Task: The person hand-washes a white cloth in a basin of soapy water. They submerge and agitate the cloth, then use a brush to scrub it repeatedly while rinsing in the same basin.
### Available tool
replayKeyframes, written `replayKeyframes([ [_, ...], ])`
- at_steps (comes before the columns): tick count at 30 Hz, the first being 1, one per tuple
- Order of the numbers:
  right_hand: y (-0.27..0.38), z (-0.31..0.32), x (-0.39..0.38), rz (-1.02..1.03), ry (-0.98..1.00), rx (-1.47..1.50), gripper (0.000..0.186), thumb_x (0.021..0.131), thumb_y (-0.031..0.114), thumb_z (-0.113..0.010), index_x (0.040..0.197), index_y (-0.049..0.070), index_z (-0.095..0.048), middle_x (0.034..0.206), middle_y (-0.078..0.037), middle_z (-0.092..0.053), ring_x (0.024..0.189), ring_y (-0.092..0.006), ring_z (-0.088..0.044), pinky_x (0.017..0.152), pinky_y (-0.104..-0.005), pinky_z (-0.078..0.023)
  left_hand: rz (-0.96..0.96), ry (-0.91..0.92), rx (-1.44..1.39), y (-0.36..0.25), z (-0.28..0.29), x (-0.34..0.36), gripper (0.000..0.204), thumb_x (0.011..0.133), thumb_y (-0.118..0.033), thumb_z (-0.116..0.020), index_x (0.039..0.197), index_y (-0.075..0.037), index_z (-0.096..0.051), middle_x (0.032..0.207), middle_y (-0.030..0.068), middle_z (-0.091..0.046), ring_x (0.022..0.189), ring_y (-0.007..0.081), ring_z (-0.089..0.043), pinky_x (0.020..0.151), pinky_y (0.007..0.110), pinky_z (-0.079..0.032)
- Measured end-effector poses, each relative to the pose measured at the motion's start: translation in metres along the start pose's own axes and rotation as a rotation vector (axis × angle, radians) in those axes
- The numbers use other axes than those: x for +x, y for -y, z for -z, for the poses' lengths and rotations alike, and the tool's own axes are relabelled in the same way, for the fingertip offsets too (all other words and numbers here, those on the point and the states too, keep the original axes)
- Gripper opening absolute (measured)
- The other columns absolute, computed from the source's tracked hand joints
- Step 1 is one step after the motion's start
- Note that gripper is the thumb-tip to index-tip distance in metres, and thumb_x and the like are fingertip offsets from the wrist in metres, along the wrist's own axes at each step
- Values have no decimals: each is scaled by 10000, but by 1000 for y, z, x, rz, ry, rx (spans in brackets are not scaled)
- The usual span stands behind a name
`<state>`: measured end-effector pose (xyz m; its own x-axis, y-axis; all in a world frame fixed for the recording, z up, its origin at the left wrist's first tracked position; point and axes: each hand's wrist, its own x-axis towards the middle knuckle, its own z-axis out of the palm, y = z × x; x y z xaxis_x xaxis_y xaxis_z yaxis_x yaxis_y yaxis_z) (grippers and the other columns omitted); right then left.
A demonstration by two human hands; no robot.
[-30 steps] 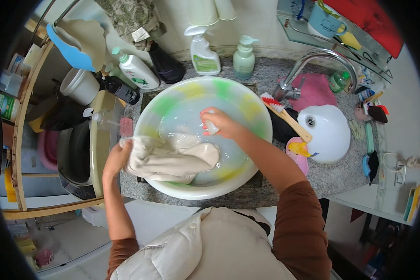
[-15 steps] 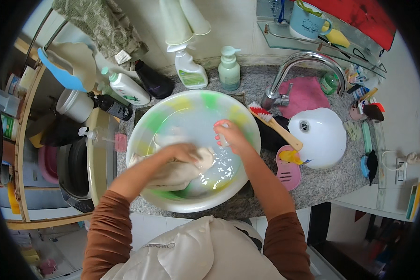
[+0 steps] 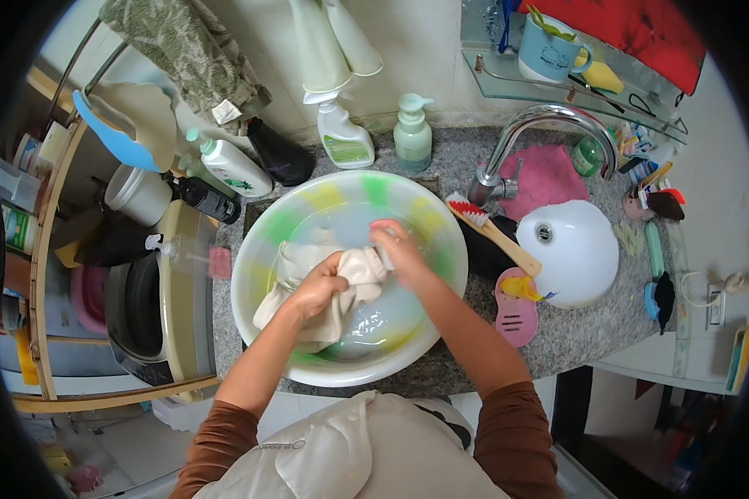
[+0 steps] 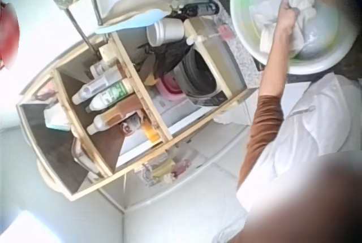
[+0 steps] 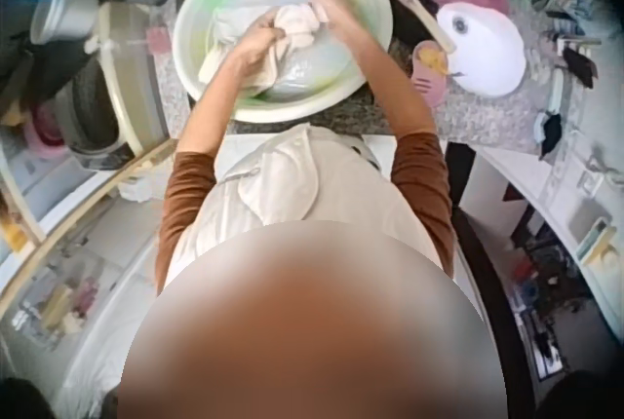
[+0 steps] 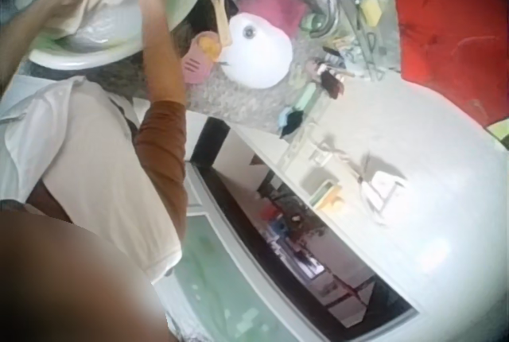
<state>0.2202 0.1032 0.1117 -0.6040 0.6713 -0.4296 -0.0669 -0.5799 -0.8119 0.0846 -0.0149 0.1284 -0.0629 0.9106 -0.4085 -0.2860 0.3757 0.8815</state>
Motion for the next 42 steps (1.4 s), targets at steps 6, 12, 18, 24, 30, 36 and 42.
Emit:
replayKeyframes([
  [6,8,-65,-29,131,84,386,256,819,112,-574,1062,62,-512,999,-94,-543,885,-186,-563,723,-327,-484,50,-280,-785,-12,2,-17,327,877,-395,-475,1002,-97,-529,924,85,-586,839,223,-591,744,379,-486],
  [12,13,-96,-36,445,171,250,211,821,93,-552,1024,47,-518,981,-120,-556,912,-237,-558,804,-396,-462,-42,-230,-850,7,28,-13,323,896,-429,-446,884,-127,-558,810,53,-585,730,193,-583,703,369,-488],
  [18,-99,-113,6,1249,-144,-1139,89,699,138,-631,756,80,-598,951,-100,-560,867,-276,-554,757,-366,-457,-296,298,-998,50,49,5,370,911,-403,-387,1139,-131,-491,1105,67,-533,1092,254,-479,951,410,-373],
  [24,-21,-132,-15,1083,-223,-1249,129,650,169,-644,766,117,-619,968,-66,-560,865,-258,-560,732,-364,-454,-153,-112,-1050,-5,4,-24,413,895,-460,-407,1152,-149,-494,1146,48,-530,1060,228,-504,913,396,-415],
  [30,-56,-126,-31,1330,94,-1312,335,604,303,-662,906,158,-662,1101,-139,-531,1055,-328,-485,968,-443,-363,-389,-92,-713,58,52,4,409,901,-453,-406,1152,-142,-496,1138,53,-536,1083,220,-492,927,400,-402],
  [36,-18,-133,1,614,-148,-960,118,693,153,-608,799,102,-624,895,-98,-556,823,-312,-559,733,-398,-454,-95,-253,-810,5,14,-24,340,915,-329,-399,1136,-92,-501,1073,79,-559,993,219,-549,837,369,-473],
  [42,-19,-136,-42,1162,125,-762,151,723,156,-607,855,82,-610,892,-69,-569,818,-215,-574,738,-310,-455,-243,-206,-933,50,59,-8,316,917,-335,-402,1085,-88,-503,1043,82,-558,980,196,-548,822,329,-475],
])
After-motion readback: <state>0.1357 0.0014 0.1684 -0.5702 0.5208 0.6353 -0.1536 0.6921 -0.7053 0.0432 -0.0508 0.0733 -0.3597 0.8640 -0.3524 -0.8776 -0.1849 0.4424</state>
